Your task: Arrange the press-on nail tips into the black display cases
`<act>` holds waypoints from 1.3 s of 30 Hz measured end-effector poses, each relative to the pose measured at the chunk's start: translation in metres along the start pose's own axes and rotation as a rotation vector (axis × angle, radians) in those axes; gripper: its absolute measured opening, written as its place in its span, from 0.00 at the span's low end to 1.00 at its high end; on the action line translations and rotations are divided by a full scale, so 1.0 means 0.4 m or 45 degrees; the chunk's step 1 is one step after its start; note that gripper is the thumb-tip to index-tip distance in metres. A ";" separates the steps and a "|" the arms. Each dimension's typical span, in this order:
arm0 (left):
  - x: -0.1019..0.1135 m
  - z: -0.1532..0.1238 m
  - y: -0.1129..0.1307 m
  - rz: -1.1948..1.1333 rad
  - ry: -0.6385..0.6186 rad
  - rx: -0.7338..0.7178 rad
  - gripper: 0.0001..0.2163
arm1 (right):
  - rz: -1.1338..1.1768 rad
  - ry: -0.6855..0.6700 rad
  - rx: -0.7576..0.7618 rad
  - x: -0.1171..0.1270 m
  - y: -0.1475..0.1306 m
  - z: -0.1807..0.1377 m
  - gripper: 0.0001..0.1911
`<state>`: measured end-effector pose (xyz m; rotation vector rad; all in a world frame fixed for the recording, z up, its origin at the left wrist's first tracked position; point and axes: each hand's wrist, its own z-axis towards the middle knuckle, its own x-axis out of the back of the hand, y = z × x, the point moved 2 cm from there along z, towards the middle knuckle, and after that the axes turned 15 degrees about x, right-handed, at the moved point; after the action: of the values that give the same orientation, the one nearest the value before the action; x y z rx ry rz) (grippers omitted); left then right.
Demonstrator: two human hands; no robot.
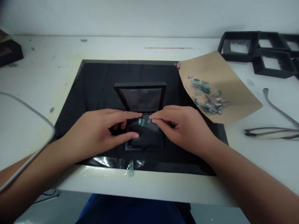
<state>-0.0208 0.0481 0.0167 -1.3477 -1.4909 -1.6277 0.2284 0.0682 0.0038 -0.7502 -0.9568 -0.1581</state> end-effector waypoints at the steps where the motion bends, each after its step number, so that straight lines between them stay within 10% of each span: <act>1: 0.001 -0.001 0.001 0.007 -0.001 -0.012 0.22 | 0.019 -0.004 0.001 -0.002 0.000 0.002 0.11; 19: -0.001 0.002 0.005 0.136 0.156 -0.220 0.11 | 0.070 0.059 -0.030 -0.015 0.006 0.001 0.11; 39: 0.009 0.000 0.010 0.164 0.126 -0.209 0.21 | 0.155 0.040 -0.061 -0.012 0.002 -0.003 0.10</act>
<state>-0.0185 0.0480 0.0215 -1.3974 -1.2106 -1.7374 0.2267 0.0671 -0.0005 -0.8454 -0.8779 -0.0865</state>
